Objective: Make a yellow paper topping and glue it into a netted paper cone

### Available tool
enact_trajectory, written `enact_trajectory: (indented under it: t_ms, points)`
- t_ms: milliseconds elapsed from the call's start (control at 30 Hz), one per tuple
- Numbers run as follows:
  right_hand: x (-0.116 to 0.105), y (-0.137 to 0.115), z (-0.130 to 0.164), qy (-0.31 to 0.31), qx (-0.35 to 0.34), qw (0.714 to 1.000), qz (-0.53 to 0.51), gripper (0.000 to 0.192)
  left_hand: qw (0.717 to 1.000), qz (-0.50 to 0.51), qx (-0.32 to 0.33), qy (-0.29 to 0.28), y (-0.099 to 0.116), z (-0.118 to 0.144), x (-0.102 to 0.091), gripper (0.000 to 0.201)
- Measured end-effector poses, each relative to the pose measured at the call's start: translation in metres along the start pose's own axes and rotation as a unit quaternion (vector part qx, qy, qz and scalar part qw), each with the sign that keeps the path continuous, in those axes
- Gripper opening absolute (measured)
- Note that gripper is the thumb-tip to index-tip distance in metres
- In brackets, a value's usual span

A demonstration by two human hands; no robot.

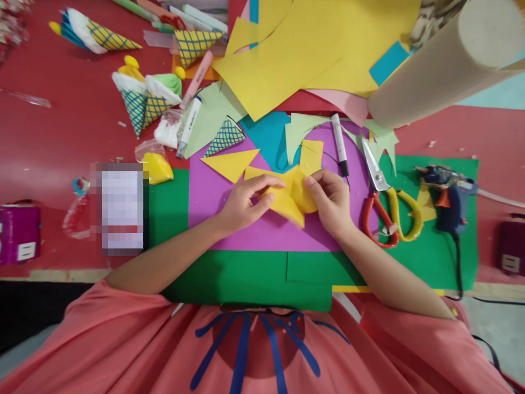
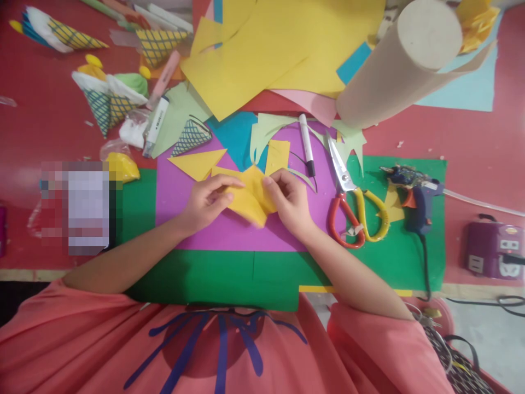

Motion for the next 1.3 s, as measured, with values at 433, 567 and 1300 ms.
enact_trajectory:
  t_ms: [433,567,1300]
  points:
    - [0.008,-0.006,0.002,-0.029,-0.066,0.997,0.031,0.025,0.983,0.028,0.066,0.170,0.004,-0.001,-0.032,0.017]
    - [-0.004,-0.008,0.000,0.027,-0.101,0.993,0.056,0.010,0.996,0.021,0.026,0.081,-0.001,-0.004,-0.017,0.016]
    - [0.026,-0.017,0.002,-0.157,-0.124,0.978,0.062,0.024,0.979,0.178,-0.091,0.048,-0.024,-0.002,-0.008,0.028]
Point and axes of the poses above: each hand's wrist, its own z-axis away from the middle knuckle, its own x-axis out of the palm, y = z × x, the point moved 9 cm from there along -z, towards the middle knuckle, and after that the axes turned 1 degree about -x, right-handed, at the moved point
